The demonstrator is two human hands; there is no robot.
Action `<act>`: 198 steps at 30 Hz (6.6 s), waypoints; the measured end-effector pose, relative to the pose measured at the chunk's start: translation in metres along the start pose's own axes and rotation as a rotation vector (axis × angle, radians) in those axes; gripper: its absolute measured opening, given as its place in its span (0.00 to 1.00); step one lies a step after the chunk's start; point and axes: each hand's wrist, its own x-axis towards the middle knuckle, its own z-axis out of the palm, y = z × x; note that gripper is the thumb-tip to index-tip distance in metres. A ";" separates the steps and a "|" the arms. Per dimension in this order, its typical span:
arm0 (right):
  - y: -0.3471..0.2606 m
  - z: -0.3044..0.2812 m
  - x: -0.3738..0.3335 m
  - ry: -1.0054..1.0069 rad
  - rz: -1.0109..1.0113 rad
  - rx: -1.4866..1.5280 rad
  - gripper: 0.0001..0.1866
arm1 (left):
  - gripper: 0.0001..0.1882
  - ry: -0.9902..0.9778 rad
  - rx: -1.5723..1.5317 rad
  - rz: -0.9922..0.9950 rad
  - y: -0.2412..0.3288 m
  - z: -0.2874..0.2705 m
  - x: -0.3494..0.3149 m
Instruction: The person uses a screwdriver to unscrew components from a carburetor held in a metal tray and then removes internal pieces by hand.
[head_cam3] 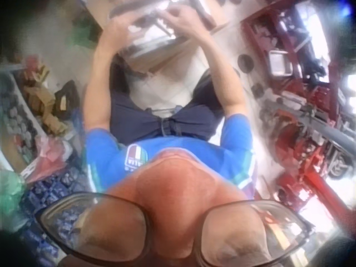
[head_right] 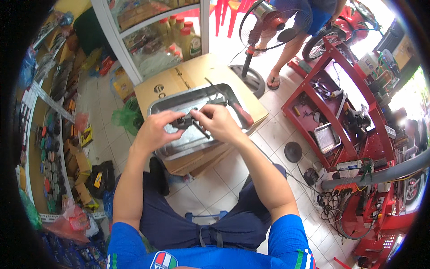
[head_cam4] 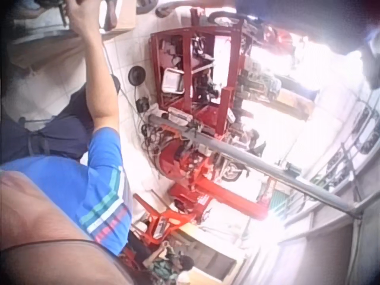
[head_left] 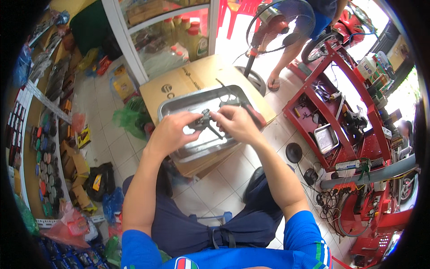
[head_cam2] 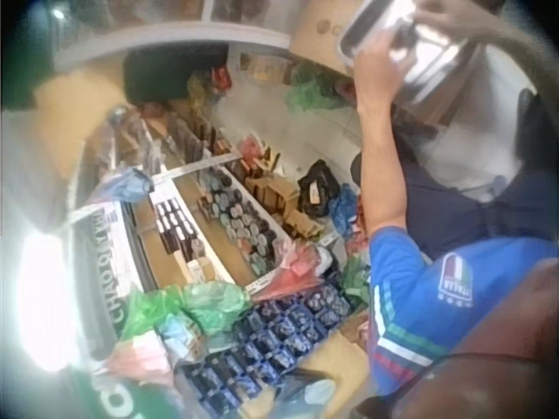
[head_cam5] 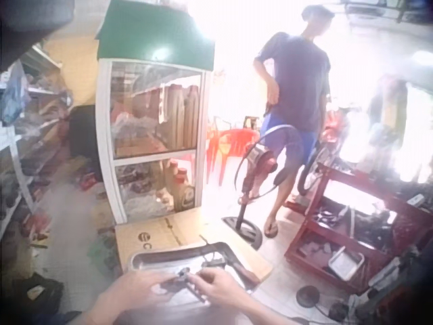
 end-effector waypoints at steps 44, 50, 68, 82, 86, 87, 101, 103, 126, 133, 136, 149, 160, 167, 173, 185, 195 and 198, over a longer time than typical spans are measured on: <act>0.005 -0.009 -0.002 -0.016 -0.285 0.033 0.16 | 0.22 0.027 -0.034 -0.029 0.002 -0.004 0.002; -0.002 -0.006 -0.001 -0.041 0.118 0.147 0.30 | 0.23 0.031 -0.016 -0.016 0.002 -0.001 0.001; 0.013 -0.012 0.002 -0.054 -0.261 0.054 0.17 | 0.23 0.008 -0.050 -0.036 0.003 -0.003 0.004; -0.003 0.000 -0.002 -0.093 0.048 0.141 0.22 | 0.24 -0.008 0.000 -0.030 0.002 -0.002 0.000; -0.003 -0.006 -0.004 -0.094 -0.047 0.103 0.17 | 0.24 -0.005 -0.020 -0.040 0.003 -0.001 0.001; -0.004 -0.007 -0.005 -0.089 -0.067 0.100 0.15 | 0.23 -0.007 -0.027 -0.047 0.005 -0.003 0.001; 0.001 -0.011 -0.006 -0.034 -0.300 0.010 0.13 | 0.23 -0.016 -0.069 -0.077 0.010 -0.009 0.001; 0.004 -0.011 -0.005 -0.003 -0.333 0.027 0.13 | 0.24 -0.030 -0.070 -0.081 0.010 -0.010 0.003; 0.004 -0.005 0.002 0.058 -0.242 -0.054 0.20 | 0.23 0.010 -0.020 -0.097 0.010 -0.003 0.007; 0.007 -0.008 -0.002 0.029 -0.332 0.048 0.13 | 0.23 0.007 -0.062 -0.124 0.007 -0.003 0.003; 0.010 -0.006 0.000 0.011 -0.350 0.070 0.14 | 0.23 -0.001 -0.063 -0.125 0.006 -0.005 0.002; -0.008 -0.003 -0.004 -0.049 0.099 0.180 0.30 | 0.23 0.038 -0.051 -0.070 0.008 -0.004 0.001; 0.001 -0.015 -0.004 -0.055 -0.175 0.102 0.15 | 0.23 0.030 -0.065 -0.103 0.005 -0.002 0.003; 0.013 -0.015 -0.003 -0.009 -0.355 0.082 0.12 | 0.21 0.008 -0.068 -0.125 0.011 -0.003 0.004; 0.011 -0.012 -0.002 0.082 -0.293 0.148 0.12 | 0.22 0.069 -0.058 -0.124 0.001 -0.008 -0.002; 0.009 -0.006 0.003 0.048 -0.182 0.234 0.13 | 0.23 0.096 -0.070 -0.127 -0.008 -0.007 -0.007; 0.001 0.007 0.006 -0.002 -0.212 -0.381 0.13 | 0.28 0.038 0.056 -0.123 -0.030 -0.003 -0.015; 0.003 0.014 0.007 -0.039 -0.206 -0.438 0.12 | 0.26 0.030 0.072 -0.081 -0.025 -0.005 -0.010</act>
